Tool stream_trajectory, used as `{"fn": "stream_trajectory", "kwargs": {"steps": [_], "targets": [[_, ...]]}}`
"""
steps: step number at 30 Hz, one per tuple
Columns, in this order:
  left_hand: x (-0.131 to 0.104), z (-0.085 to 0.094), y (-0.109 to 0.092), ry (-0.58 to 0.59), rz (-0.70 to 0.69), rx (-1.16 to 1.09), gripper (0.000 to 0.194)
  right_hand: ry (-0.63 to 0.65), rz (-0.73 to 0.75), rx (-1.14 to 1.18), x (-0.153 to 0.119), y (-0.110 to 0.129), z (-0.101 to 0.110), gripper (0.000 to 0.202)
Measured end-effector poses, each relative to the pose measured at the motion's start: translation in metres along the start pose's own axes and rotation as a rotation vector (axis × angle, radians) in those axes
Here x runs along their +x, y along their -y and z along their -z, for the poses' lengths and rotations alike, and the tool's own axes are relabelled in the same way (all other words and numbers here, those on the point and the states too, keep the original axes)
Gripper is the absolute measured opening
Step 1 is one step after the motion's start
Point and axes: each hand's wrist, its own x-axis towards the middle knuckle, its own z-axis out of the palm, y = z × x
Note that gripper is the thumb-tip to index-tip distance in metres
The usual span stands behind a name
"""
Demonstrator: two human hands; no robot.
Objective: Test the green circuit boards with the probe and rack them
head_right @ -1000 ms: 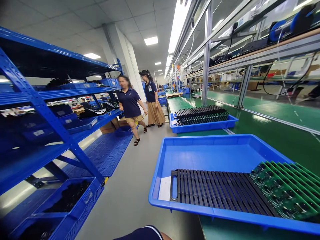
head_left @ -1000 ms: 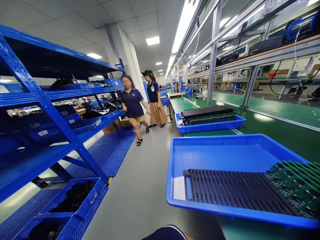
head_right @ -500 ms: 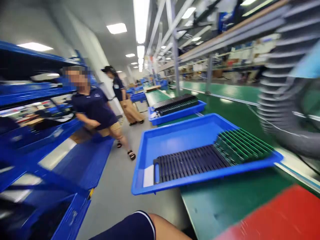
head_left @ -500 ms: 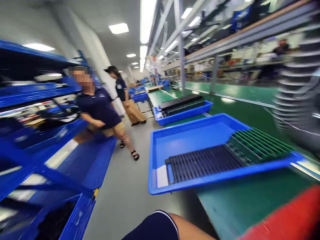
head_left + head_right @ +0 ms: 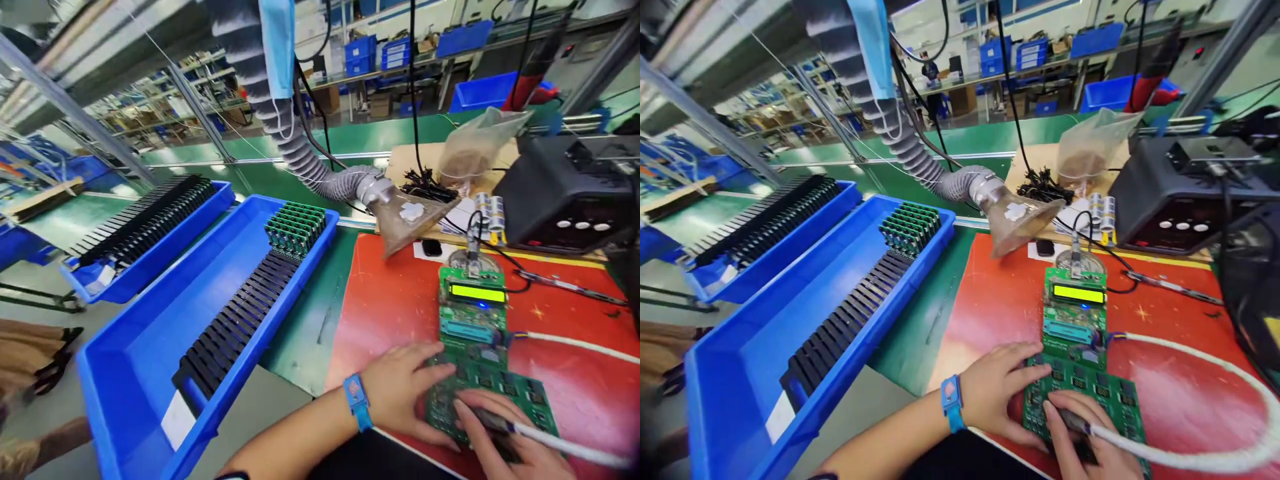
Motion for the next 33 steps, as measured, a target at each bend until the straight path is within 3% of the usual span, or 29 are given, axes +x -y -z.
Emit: {"fn": "stream_trajectory", "kwargs": {"steps": [5, 10, 12, 15, 18, 21, 24, 28, 33], "targets": [[0.002, 0.013, -0.008, 0.059, 0.03, -0.067, 0.084, 0.069, -0.109, -0.034, 0.011, 0.021, 0.009, 0.028], [0.009, 0.019, -0.012, 0.029, 0.046, -0.109, 0.082, 0.081, -0.401, 0.2, 0.005, 0.029, 0.018, 0.016], [0.011, 0.021, -0.014, -0.003, 0.033, -0.151, 0.086, 0.019, -0.519, 0.338, 0.006, 0.031, 0.029, 0.012], [0.007, 0.036, -0.013, -0.013, 0.032, -0.218, 0.091, -0.192, -0.598, 0.529, 0.011, 0.023, 0.053, 0.01], [-0.013, 0.066, 0.0, -0.022, 0.111, -0.237, 0.087, -0.316, -0.568, 0.659, 0.012, 0.001, 0.074, 0.009], [-0.043, 0.098, 0.026, -0.108, 0.248, -0.139, 0.083, -0.28, -0.602, 0.595, 0.003, -0.024, 0.082, 0.012], [-0.068, 0.116, 0.052, -0.16, 0.383, -0.021, 0.081, -0.23, -0.619, 0.495, -0.01, -0.037, 0.077, 0.018], [-0.07, 0.115, 0.058, -0.058, 0.459, 0.22, 0.08, -0.191, -0.588, 0.372, -0.019, -0.038, 0.068, 0.016], [-0.033, 0.086, 0.022, -0.09, 0.199, 0.219, 0.07, -0.17, -0.544, 0.336, -0.017, -0.032, 0.065, 0.015]]}}
